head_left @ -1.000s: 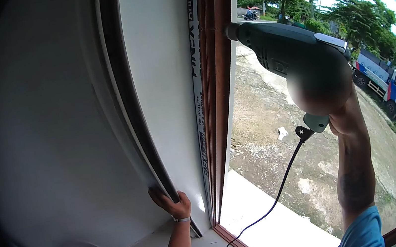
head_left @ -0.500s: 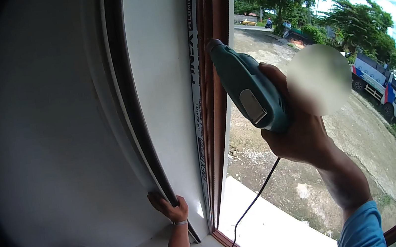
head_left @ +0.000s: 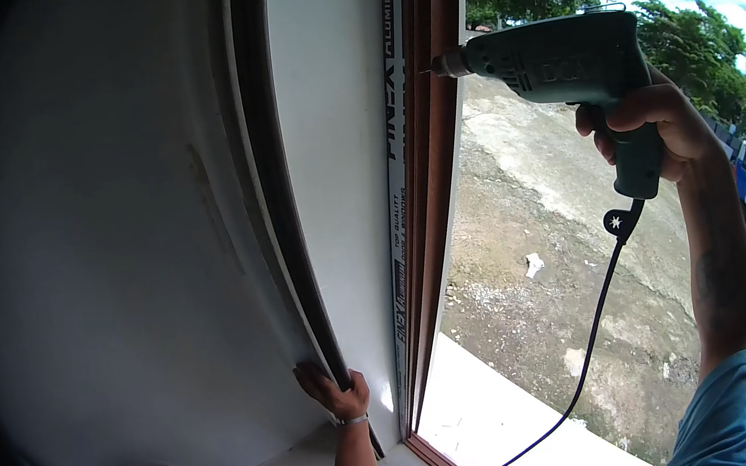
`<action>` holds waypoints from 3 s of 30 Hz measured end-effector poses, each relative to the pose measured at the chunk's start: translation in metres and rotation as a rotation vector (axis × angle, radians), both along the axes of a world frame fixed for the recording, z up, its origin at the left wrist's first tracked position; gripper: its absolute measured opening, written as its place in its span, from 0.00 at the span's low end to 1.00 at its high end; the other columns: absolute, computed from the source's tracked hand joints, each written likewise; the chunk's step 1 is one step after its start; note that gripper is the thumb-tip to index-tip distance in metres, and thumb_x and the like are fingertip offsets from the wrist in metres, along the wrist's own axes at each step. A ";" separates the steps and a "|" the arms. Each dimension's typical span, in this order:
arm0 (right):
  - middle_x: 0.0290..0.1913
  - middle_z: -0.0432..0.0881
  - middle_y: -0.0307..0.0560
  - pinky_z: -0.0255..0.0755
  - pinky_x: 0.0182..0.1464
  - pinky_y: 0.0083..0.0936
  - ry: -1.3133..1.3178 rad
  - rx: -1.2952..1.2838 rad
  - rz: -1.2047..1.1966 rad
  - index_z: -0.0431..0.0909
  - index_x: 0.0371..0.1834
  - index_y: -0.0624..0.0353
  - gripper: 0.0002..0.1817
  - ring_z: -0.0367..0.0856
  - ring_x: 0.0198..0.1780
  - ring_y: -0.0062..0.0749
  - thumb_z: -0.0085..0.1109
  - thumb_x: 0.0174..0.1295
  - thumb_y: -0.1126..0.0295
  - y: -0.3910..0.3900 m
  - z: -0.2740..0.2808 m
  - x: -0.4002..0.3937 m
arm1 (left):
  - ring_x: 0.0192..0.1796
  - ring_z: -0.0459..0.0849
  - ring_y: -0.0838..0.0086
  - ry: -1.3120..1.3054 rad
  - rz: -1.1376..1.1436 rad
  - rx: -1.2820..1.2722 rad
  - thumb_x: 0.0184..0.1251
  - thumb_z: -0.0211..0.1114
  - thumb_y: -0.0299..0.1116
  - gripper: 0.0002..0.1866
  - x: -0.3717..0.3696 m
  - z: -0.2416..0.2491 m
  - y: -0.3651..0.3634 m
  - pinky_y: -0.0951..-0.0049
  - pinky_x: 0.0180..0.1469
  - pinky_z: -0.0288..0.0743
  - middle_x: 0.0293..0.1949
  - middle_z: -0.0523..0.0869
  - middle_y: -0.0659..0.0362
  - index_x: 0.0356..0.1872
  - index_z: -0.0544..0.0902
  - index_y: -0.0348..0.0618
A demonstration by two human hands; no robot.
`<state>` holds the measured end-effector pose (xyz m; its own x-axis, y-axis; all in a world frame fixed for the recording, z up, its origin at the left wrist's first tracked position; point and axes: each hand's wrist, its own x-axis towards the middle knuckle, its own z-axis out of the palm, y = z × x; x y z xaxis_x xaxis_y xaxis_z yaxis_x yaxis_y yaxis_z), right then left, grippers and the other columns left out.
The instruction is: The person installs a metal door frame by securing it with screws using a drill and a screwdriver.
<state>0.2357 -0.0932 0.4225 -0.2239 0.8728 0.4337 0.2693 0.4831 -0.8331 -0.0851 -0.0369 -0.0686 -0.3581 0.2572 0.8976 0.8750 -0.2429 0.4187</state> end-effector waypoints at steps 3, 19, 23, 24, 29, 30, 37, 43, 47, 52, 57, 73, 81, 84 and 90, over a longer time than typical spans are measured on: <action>0.31 0.81 0.52 0.76 0.29 0.31 0.258 -0.006 0.100 0.69 0.55 0.67 0.32 0.79 0.24 0.33 0.59 0.40 0.75 0.010 -0.055 -0.001 | 0.73 0.53 0.36 0.011 0.009 0.013 0.51 0.59 0.30 0.44 -0.001 -0.003 0.002 0.38 0.70 0.49 0.72 0.54 0.33 0.72 0.54 0.30; 0.34 0.82 0.54 0.81 0.33 0.32 -0.123 0.068 -0.034 0.70 0.56 0.67 0.34 0.82 0.29 0.33 0.65 0.37 0.75 -0.016 0.006 -0.015 | 0.72 0.54 0.36 -0.003 0.025 0.024 0.53 0.58 0.32 0.43 0.002 0.002 0.001 0.38 0.70 0.49 0.71 0.55 0.34 0.72 0.54 0.31; 0.37 0.83 0.56 0.80 0.32 0.29 0.129 0.083 0.108 0.69 0.56 0.68 0.35 0.82 0.28 0.32 0.60 0.36 0.78 0.004 -0.044 -0.004 | 0.73 0.54 0.36 0.012 0.030 0.025 0.53 0.58 0.32 0.43 0.001 -0.001 0.003 0.39 0.70 0.49 0.72 0.55 0.34 0.72 0.53 0.31; 0.37 0.83 0.56 0.80 0.32 0.29 0.164 0.102 0.100 0.69 0.57 0.69 0.36 0.82 0.28 0.33 0.60 0.35 0.78 0.007 -0.054 -0.006 | 0.73 0.54 0.36 0.017 0.026 0.027 0.53 0.58 0.31 0.43 0.001 0.000 0.002 0.39 0.70 0.49 0.72 0.55 0.34 0.73 0.53 0.32; 0.37 0.82 0.53 0.79 0.33 0.28 0.174 0.142 0.041 0.71 0.56 0.68 0.36 0.83 0.34 0.32 0.61 0.33 0.80 0.009 -0.069 -0.015 | 0.73 0.53 0.36 -0.021 0.006 -0.004 0.54 0.59 0.30 0.43 0.006 0.001 -0.002 0.38 0.70 0.48 0.72 0.54 0.34 0.73 0.52 0.33; 0.37 0.82 0.53 0.79 0.34 0.28 0.181 0.158 0.011 0.71 0.55 0.68 0.36 0.83 0.36 0.32 0.61 0.32 0.81 0.009 -0.072 -0.016 | 0.72 0.54 0.35 -0.013 0.014 0.018 0.54 0.59 0.29 0.43 0.007 0.001 -0.002 0.37 0.69 0.50 0.71 0.54 0.33 0.73 0.53 0.34; 0.35 0.81 0.49 0.78 0.37 0.28 0.136 0.134 -0.054 0.75 0.48 0.67 0.31 0.82 0.34 0.31 0.62 0.30 0.81 0.018 -0.074 -0.011 | 0.73 0.53 0.36 0.031 0.003 0.052 0.56 0.59 0.28 0.43 0.001 -0.003 0.002 0.38 0.70 0.49 0.73 0.53 0.35 0.74 0.51 0.37; 0.39 0.84 0.55 0.81 0.36 0.30 0.122 0.239 -0.052 0.76 0.51 0.68 0.32 0.86 0.39 0.36 0.62 0.32 0.80 0.015 -0.069 -0.018 | 0.73 0.54 0.35 0.097 0.008 0.112 0.55 0.59 0.28 0.43 -0.001 0.004 0.003 0.38 0.70 0.49 0.72 0.54 0.34 0.74 0.52 0.36; 0.40 0.83 0.56 0.81 0.36 0.29 0.089 0.224 -0.017 0.75 0.51 0.68 0.32 0.85 0.39 0.36 0.61 0.32 0.80 0.017 -0.069 -0.014 | 0.73 0.54 0.36 0.066 0.028 0.077 0.54 0.59 0.28 0.43 0.001 0.001 0.002 0.39 0.70 0.49 0.72 0.54 0.34 0.74 0.51 0.36; 0.40 0.83 0.55 0.81 0.36 0.30 0.131 0.246 -0.003 0.75 0.51 0.68 0.33 0.85 0.39 0.36 0.61 0.31 0.81 0.019 -0.073 -0.014 | 0.73 0.54 0.36 0.044 0.002 0.072 0.54 0.59 0.27 0.44 0.002 0.005 0.000 0.38 0.70 0.49 0.73 0.53 0.35 0.75 0.51 0.37; 0.38 0.82 0.53 0.81 0.37 0.30 0.133 0.224 -0.055 0.74 0.51 0.68 0.33 0.85 0.39 0.36 0.62 0.31 0.81 0.015 -0.071 -0.016 | 0.73 0.53 0.36 0.022 -0.010 0.051 0.54 0.58 0.26 0.44 0.004 0.010 -0.002 0.37 0.70 0.49 0.73 0.53 0.35 0.75 0.50 0.39; 0.38 0.83 0.53 0.80 0.39 0.31 0.116 0.185 -0.026 0.73 0.51 0.67 0.34 0.85 0.41 0.36 0.61 0.30 0.82 0.016 -0.072 -0.018 | 0.72 0.54 0.33 0.000 -0.015 -0.004 0.54 0.59 0.28 0.43 0.003 0.001 -0.003 0.36 0.69 0.51 0.71 0.53 0.31 0.74 0.52 0.35; 0.37 0.83 0.52 0.80 0.36 0.29 0.174 0.141 -0.069 0.73 0.51 0.67 0.34 0.83 0.34 0.33 0.61 0.30 0.82 0.016 -0.077 -0.020 | 0.73 0.52 0.36 -0.013 -0.044 0.015 0.56 0.58 0.28 0.43 0.004 0.003 -0.004 0.38 0.70 0.47 0.72 0.52 0.33 0.74 0.51 0.35; 0.38 0.83 0.52 0.80 0.37 0.30 0.111 0.141 -0.029 0.72 0.52 0.67 0.35 0.84 0.36 0.34 0.62 0.30 0.82 0.013 -0.066 -0.017 | 0.74 0.51 0.37 -0.016 -0.041 0.008 0.57 0.58 0.29 0.43 0.004 0.006 -0.006 0.39 0.71 0.45 0.73 0.51 0.35 0.74 0.50 0.35; 0.40 0.82 0.54 0.81 0.40 0.32 0.107 0.181 -0.032 0.71 0.55 0.67 0.36 0.85 0.42 0.37 0.61 0.31 0.82 0.014 -0.067 -0.016 | 0.74 0.51 0.36 -0.032 -0.036 -0.028 0.54 0.59 0.27 0.43 0.006 0.004 -0.007 0.39 0.71 0.46 0.72 0.51 0.33 0.73 0.52 0.33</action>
